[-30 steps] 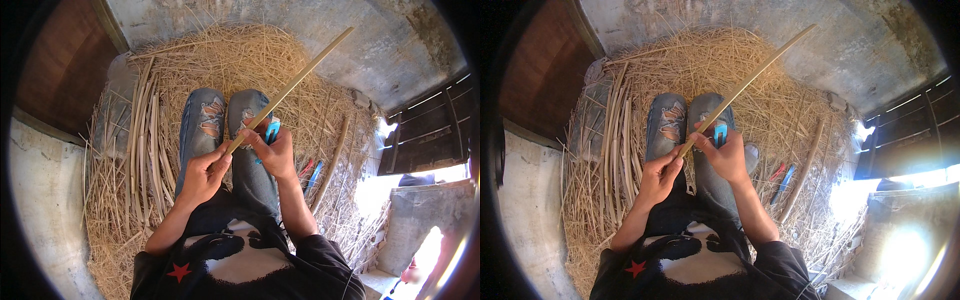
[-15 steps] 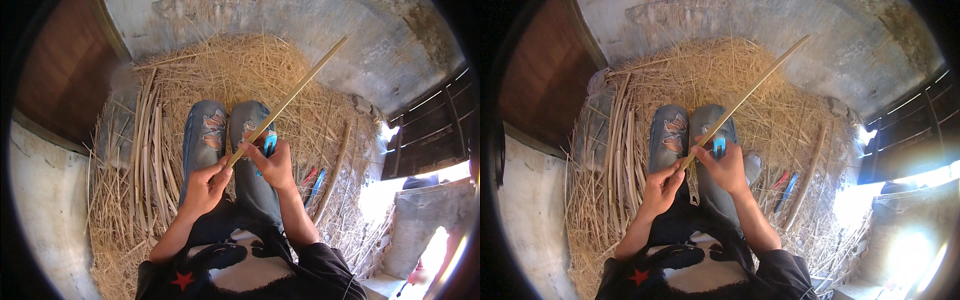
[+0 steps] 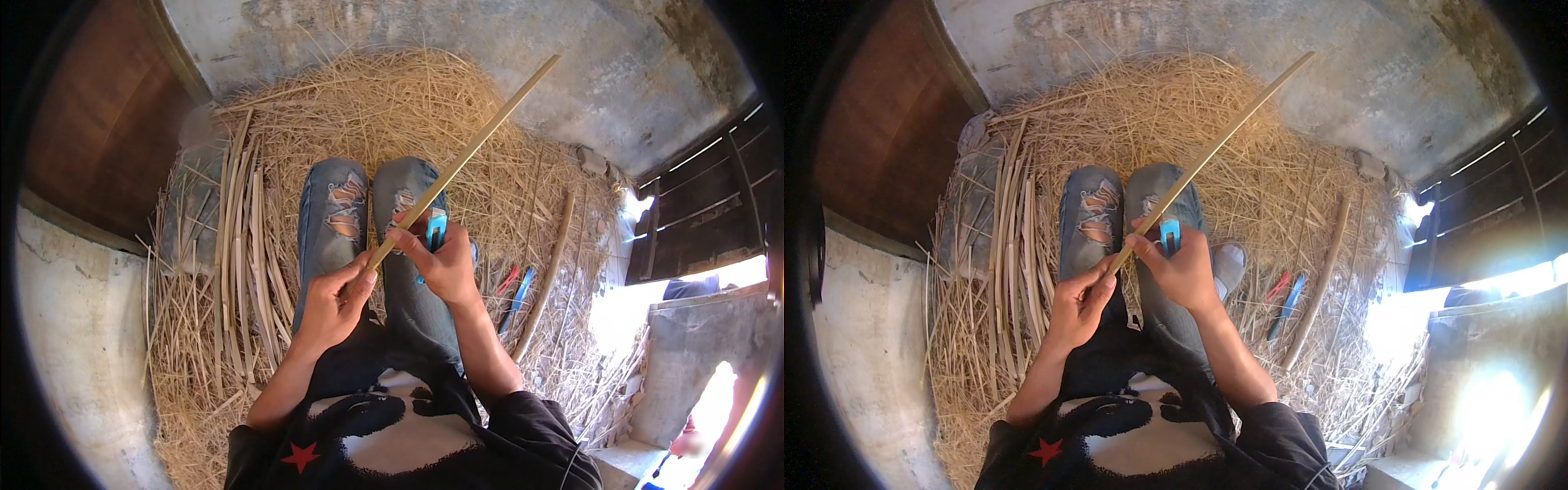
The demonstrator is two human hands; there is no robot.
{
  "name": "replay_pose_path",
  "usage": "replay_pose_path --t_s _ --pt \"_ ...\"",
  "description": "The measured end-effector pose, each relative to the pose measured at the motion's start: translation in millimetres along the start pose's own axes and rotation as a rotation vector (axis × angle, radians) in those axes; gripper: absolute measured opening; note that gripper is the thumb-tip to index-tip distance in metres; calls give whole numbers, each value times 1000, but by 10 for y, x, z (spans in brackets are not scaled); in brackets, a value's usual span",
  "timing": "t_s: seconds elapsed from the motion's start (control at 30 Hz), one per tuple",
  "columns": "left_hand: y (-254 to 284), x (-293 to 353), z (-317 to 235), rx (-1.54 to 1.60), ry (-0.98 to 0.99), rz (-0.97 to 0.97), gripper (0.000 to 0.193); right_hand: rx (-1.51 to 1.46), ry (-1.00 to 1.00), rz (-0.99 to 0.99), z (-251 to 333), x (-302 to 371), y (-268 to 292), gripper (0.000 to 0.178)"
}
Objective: The person sits on a straw-covered floor and uses a utility knife to shave thin strips from a long wooden stick. They hold the stick with one hand and carefully scrape along its length with the knife in the other hand, creating fine shavings that fall onto the straw below.
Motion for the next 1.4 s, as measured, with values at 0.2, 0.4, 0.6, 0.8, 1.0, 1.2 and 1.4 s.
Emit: replay_pose_path --t_s 0.2,0.4,0.6,0.8,1.0,1.2,1.4 --pt "-2 13 43 66 39 3 40 214 154 -51 44 54 -70 37" --pt "-6 -25 59 28 57 -16 41 686 580 8 -202 182 -169 34" --pt "56 16 132 -60 2 -4 41 795 368 208 -85 357 -185 31" --pt "11 -27 57 -61 -30 -8 39 767 318 181 -63 260 -75 31" --pt "46 156 -16 -74 9 140 39 780 203 -264 -67 -297 716 35" --pt "5 102 35 -47 27 115 39 862 120 52 -81 -5 398 36" --pt "45 40 23 -135 -24 106 38 962 313 89 -311 170 151 23"
Point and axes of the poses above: each hand's wrist, its own x-axis away from the middle knuckle, its own y-axis out of the back of the hand, z = x × y, the point moved 2 cm from there along -x, towards the middle knuckle, and after that the axes turned 4 degrees about -x, right-handed, at the moved point
